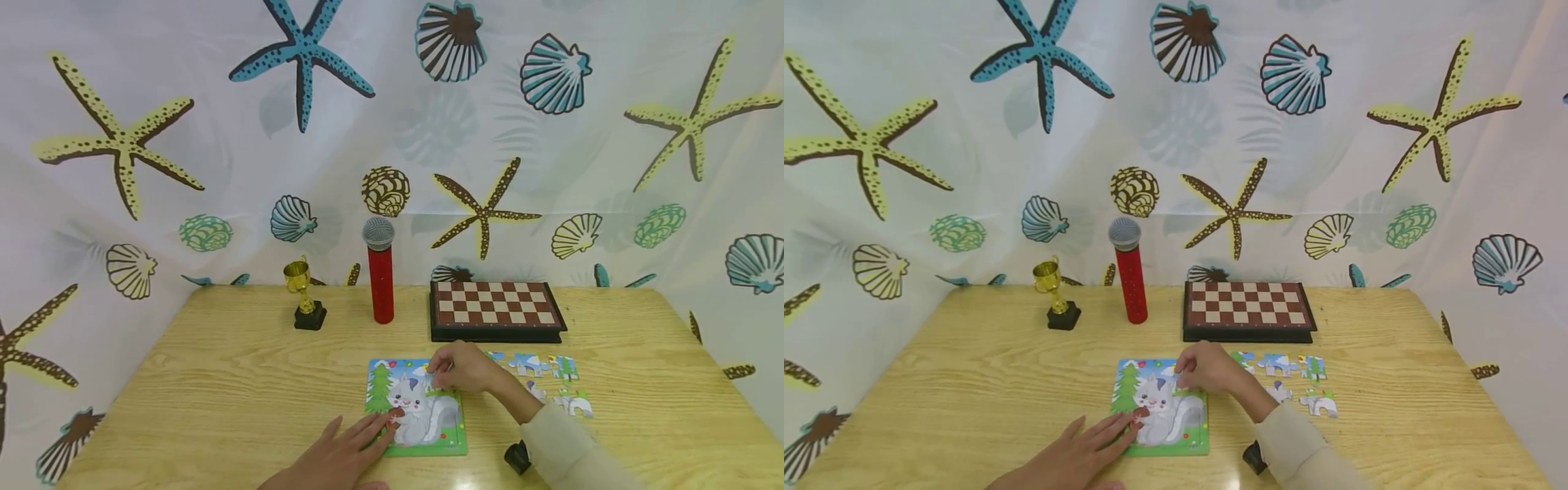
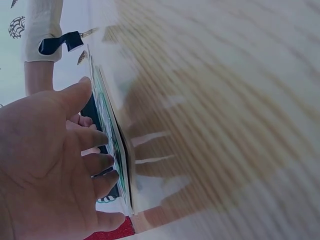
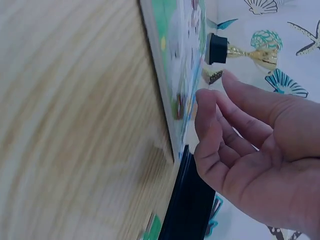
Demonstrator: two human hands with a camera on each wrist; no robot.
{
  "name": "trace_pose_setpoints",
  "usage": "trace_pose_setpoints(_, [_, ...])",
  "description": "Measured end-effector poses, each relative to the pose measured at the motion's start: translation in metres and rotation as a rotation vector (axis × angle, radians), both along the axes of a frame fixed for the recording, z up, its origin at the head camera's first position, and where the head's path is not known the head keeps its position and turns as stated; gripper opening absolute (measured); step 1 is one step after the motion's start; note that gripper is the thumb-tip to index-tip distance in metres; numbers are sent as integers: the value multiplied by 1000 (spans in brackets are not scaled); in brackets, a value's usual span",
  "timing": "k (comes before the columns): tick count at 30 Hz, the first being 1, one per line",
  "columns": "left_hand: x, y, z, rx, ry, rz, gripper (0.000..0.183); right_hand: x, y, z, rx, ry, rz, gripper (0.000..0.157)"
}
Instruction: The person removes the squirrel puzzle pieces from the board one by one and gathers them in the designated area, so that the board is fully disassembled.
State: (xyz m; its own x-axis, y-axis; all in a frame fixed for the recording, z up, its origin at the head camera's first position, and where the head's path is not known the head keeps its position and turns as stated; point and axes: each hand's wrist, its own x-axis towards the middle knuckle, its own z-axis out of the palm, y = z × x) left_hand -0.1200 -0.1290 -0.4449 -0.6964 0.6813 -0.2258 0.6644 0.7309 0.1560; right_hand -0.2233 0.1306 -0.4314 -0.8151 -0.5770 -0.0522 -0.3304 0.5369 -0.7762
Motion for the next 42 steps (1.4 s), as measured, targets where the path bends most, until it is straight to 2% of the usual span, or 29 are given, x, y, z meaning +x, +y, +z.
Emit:
trace_pose_setpoints(6, [1, -2, 0, 4, -69, 24, 71, 0, -22, -6, 0, -18, 12, 12])
trace_pose_setpoints(14, [1, -4, -2, 9, -61, 13, 70, 5, -40, -7, -42, -133, 50, 15])
trace_pose_setpoints(25, [-1, -6, -3, 9, -14, -6, 69, 5, -51, -11, 9, -72, 74, 11])
trace_pose_setpoints(42, [1, -4, -1, -6, -39, 3, 68, 12, -59, -11, -21, -38, -18, 5])
